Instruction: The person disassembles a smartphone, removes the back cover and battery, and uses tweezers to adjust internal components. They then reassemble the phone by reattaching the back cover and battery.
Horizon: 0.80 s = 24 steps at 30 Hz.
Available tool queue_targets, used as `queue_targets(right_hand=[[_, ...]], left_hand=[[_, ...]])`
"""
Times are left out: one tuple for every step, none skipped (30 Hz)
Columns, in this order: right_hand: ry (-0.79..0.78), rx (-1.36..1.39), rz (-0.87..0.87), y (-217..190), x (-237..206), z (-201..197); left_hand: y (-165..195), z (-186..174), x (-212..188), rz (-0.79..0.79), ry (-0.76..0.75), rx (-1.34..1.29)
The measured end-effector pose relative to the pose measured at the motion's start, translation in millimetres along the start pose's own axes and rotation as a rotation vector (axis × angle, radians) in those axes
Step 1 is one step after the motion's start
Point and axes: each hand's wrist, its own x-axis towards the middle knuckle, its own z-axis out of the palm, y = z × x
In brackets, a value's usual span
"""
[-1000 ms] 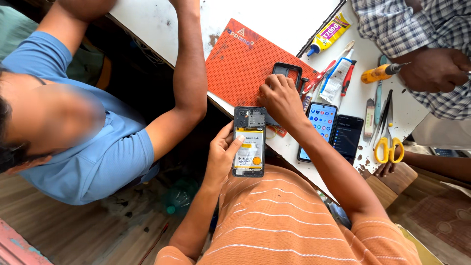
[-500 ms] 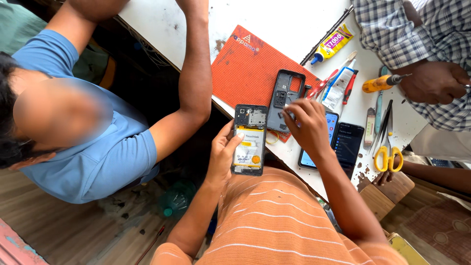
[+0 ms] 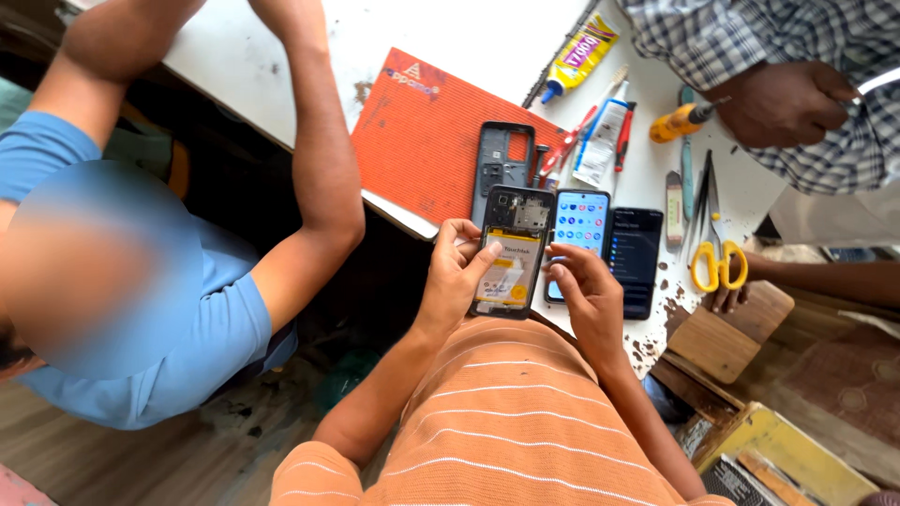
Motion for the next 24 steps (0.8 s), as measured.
queue_targets(right_hand=[[-0.035, 0.205, 0.141, -1, -5, -3], [-0.052, 0.219, 0.138, -2, -9, -3], [-0.069, 0.231, 0.135, -3, -12, -2], [-0.088, 0.244, 0.133, -4, -15, -2], [-0.079, 0.258, 0.181, -6, -18, -2], [-0.073, 0.274, 0.23, -7, -20, -3], [-0.068, 0.291, 0.278, -8, -21, -4], [-0.063, 0.328, 0.297, -9, -21, -7], [-0.059, 0.366, 0.316, -10, -22, -9], [-0.057, 0.404, 0.335, -10, -24, -11], [-0.047, 0.4, 0.321, -11, -25, -12], [-0.04, 0.396, 0.306, -11, -26, -13], [-0.035, 0.392, 0.289, -10, -26, -14], [-0.024, 0.393, 0.298, -10, -27, -15], [-0.012, 0.393, 0.31, -10, -28, -16], [0.0, 0.394, 0.32, -9, -28, -16], [0.0, 0.389, 0.311, -9, -29, -17], [-0.001, 0.385, 0.301, -8, -29, -18], [-0.002, 0.382, 0.292, -8, -29, -18], [0.001, 0.384, 0.287, -7, -29, -19], [0.005, 0.386, 0.281, -7, -30, -19], [0.009, 0.388, 0.275, -6, -30, -19], [0.008, 0.386, 0.269, -6, -30, -20], [0.006, 0.384, 0.264, -5, -30, -20]], left_hand=[[-2, 4, 1, -0.002, 0.003, 0.004], [-3, 9, 3, -0.003, 0.005, 0.007], [-4, 14, 4, -0.005, 0.007, 0.009], [-5, 17, 6, -0.011, -0.001, -0.008], [-6, 20, 7, -0.017, -0.007, -0.026], [-6, 22, 7, -0.023, -0.012, -0.043], [-6, 23, 8, -0.036, -0.014, -0.041], [-6, 25, 9, -0.048, -0.016, -0.038], [-7, 26, 9, -0.06, -0.016, -0.035], [-7, 27, 9, -0.064, -0.018, -0.017], [-7, 28, 9, -0.065, -0.019, 0.002], [-6, 29, 10, -0.064, -0.018, 0.021], [-6, 30, 10, -0.057, -0.024, 0.03], [-5, 32, 11, -0.05, -0.031, 0.038], [-4, 33, 11, -0.045, -0.038, 0.046], [-3, 34, 11, -0.052, -0.037, 0.046], [-3, 36, 11, -0.058, -0.037, 0.045], [-2, 36, 10, -0.063, -0.034, 0.045], [-1, 37, 11, -0.064, -0.036, 0.045], [0, 38, 11, -0.067, -0.038, 0.043], [-1, 38, 11, -0.069, -0.04, 0.041], [-1, 39, 11, -0.07, -0.036, 0.037], [-2, 40, 11, -0.073, -0.033, 0.033], [-2, 40, 12, -0.076, -0.03, 0.028]])
